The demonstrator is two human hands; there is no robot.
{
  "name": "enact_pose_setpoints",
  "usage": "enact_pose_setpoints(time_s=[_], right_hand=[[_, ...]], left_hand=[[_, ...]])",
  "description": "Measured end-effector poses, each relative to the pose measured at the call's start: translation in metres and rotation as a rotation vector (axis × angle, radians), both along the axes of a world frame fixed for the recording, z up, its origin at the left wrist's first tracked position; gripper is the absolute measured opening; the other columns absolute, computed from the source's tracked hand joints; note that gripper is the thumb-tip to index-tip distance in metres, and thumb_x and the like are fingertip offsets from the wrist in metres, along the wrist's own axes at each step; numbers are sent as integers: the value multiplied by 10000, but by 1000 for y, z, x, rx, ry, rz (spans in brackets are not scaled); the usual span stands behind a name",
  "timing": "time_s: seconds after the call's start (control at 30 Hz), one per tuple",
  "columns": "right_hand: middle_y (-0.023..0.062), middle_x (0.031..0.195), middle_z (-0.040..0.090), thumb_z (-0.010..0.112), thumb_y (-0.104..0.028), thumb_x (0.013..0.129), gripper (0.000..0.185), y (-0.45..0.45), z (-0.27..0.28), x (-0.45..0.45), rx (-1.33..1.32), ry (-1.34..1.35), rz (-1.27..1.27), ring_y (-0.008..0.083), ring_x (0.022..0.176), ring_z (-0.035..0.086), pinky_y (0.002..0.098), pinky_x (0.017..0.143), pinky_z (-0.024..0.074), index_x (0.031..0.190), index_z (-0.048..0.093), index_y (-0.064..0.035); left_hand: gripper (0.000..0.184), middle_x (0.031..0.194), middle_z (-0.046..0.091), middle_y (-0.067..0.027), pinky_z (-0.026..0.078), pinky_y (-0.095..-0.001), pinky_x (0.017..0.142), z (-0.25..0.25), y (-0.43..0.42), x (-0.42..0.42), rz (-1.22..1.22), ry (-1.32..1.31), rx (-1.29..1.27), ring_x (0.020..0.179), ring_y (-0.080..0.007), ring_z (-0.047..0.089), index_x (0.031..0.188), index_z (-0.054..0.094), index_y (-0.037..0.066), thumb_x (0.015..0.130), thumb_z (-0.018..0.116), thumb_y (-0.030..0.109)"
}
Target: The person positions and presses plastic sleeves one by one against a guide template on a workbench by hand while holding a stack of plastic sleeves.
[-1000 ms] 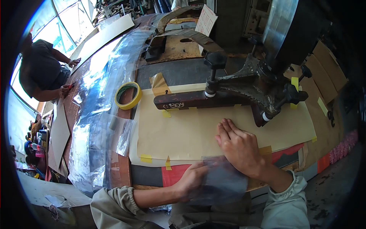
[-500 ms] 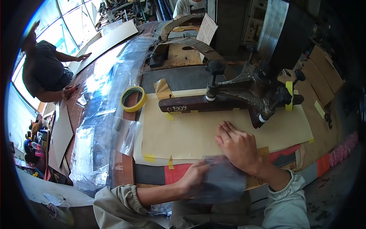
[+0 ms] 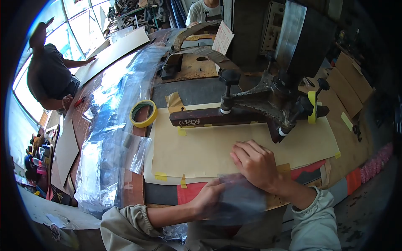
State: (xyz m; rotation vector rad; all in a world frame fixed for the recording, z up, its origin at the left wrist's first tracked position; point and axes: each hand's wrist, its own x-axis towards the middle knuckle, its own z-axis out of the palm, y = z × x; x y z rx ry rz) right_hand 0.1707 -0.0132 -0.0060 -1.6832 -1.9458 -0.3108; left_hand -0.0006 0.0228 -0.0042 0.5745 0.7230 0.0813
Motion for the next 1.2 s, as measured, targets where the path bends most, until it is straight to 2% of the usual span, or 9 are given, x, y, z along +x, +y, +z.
enact_pose_setpoints(time_s=[0.13, 0.23, 0.43, 0.63, 0.73, 1.0, 1.13, 1.2], right_hand=[[67, 821, 638, 628, -96, 767, 79, 0, 1, 4, 20, 25, 80, 202, 731, 604, 314, 609, 510, 796, 632, -23], [57, 799, 635, 627, -89, 765, 62, 1, 3, 6, 37, 73, 122, 204, 724, 602, 310, 599, 507, 770, 630, -27], [64, 792, 644, 634, -88, 761, 67, 1, 6, 8, 17, 159, 132, 215, 706, 605, 314, 600, 505, 756, 629, -21], [80, 796, 665, 643, -109, 764, 101, -4, 4, 5, 14, 118, 140, 215, 693, 628, 308, 609, 513, 759, 647, -9], [83, 790, 669, 648, -118, 762, 112, -5, 4, 4, 11, 102, 148, 213, 680, 636, 304, 605, 518, 756, 652, -6], [79, 733, 664, 655, -118, 754, 99, -4, 4, 6, 33, 118, 183, 214, 633, 634, 307, 574, 513, 743, 663, -20], [73, 667, 637, 656, -113, 741, 108, -11, 9, 5, -143, 165, 206, 217, 578, 613, 313, 520, 485, 668, 648, -34], [72, 644, 624, 652, -108, 738, 133, -17, 13, 0, -221, 173, 218, 221, 554, 601, 317, 499, 471, 629, 636, -34]], left_hand=[[297, 1013, 590, -60, 511, -265, 722, 4, -2, -1, -26, 6, 39, 905, -115, 587, 1154, 501, -10, 917, 464, 164], [261, 1012, 571, -49, 515, -325, 789, -3, -2, -2, -19, -105, -46, 923, -135, 584, 1141, 497, 19, 903, 504, 128], [258, 1022, 568, -52, 508, -315, 803, -18, -2, -4, -24, -194, -69, 925, -135, 582, 1145, 489, 8, 911, 499, 117], [248, 1020, 573, -53, 507, -305, 800, -6, -4, -1, 6, -178, -49, 913, -129, 586, 1136, 497, 11, 908, 495, 112], [306, 1044, 580, -64, 529, -296, 751, -12, -3, -2, -22, -128, 15, 925, -130, 592, 1187, 473, 1, 935, 483, 175], [303, 1031, 584, -49, 519, -280, 742, -12, -3, -4, -34, -116, 28, 919, -117, 586, 1189, 474, 4, 934, 474, 168], [302, 999, 591, -30, 471, -246, 771, -13, -5, -9, -197, -200, 227, 905, -87, 568, 1175, 501, -5, 932, 481, 173], [300, 984, 591, -24, 451, -235, 777, -14, -7, -9, -181, -236, 196, 896, -77, 558, 1167, 510, -11, 932, 481, 173]])
